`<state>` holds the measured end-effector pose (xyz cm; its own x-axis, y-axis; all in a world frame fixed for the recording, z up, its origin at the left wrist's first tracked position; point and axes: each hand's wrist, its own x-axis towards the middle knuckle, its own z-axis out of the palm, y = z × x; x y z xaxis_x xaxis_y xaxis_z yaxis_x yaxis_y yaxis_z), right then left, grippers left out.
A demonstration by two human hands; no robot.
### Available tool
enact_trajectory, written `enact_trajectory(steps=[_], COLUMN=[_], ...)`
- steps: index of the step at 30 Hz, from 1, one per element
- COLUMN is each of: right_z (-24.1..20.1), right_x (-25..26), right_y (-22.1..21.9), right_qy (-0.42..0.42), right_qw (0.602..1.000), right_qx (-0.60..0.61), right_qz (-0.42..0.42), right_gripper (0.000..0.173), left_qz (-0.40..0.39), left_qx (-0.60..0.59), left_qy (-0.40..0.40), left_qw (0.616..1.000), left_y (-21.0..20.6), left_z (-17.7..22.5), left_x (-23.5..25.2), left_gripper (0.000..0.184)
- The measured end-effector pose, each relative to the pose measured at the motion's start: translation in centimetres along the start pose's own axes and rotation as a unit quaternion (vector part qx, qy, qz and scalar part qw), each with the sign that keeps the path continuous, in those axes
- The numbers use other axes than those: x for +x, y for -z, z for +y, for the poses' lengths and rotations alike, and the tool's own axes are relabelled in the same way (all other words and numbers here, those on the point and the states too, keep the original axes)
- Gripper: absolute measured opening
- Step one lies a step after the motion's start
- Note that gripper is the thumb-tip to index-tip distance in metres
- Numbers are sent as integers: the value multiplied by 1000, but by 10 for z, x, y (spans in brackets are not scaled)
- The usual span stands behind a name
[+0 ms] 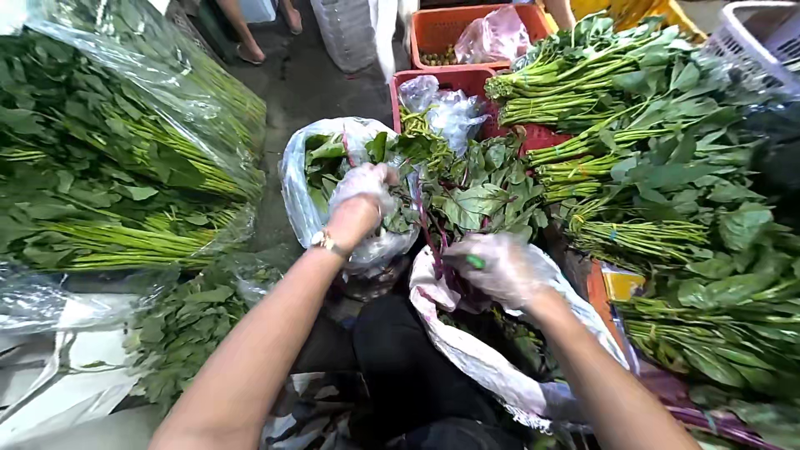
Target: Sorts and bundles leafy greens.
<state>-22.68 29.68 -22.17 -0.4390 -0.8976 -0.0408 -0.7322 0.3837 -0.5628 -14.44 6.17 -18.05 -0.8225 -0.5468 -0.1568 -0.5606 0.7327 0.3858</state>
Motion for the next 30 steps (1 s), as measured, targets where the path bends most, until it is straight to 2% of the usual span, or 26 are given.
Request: enact_trajectory(steps=[1,3,5,7,9,10,12,14,17,21,24,25,28,30], right_z=[-5,-13,-15,-11,-5,0,19,34,47,46,51,50,32,32], right_x=[17,47,61,52,29,15,-11,-31,-52,-77,-92,-96,-98,-92], right_y=[-10,-25,-33,-25,-2,11,32,52,66,78,88,88,81,71], right_qy=[-6,-72,-95,-77,-47,-23,28,64,113,84,48,17,-161,-200], right_qw=[998,982,972,987,987,969,911,872,857,876,898,898,877,871], right_qx=[-30,-81,-91,-19,150,245,401,471,473,351,233,231,273,315], right_qz=[-55,-157,-194,-141,-29,24,91,117,172,320,369,374,361,319], right_gripper=[27,36,42,41,34,31,31,37,35,23,15,13,10,9], left_qz=[4,-15,-36,-40,-24,-32,-50,-59,-73,-100,-123,-126,-137,-138], left_qx=[-11,0,31,8,-139,-255,-466,-573,-610,-633,-644,-645,-624,-611], left_qy=[37,89,90,42,-7,-14,0,-12,-64,-109,-114,-104,-57,-53], left_qw=[999,996,995,998,990,966,883,817,787,760,746,747,767,778], left_y=[-3,-13,-21,-14,4,13,29,42,47,40,29,22,-14,-37], left_z=[-5,-12,-17,-27,-41,-45,-40,-30,-14,4,16,23,49,62], left_x=[14,32,42,44,45,43,31,20,11,2,-4,-8,-25,-33], left_gripper=[33,44,47,35,27,28,29,29,25,28,41,38,23,21])
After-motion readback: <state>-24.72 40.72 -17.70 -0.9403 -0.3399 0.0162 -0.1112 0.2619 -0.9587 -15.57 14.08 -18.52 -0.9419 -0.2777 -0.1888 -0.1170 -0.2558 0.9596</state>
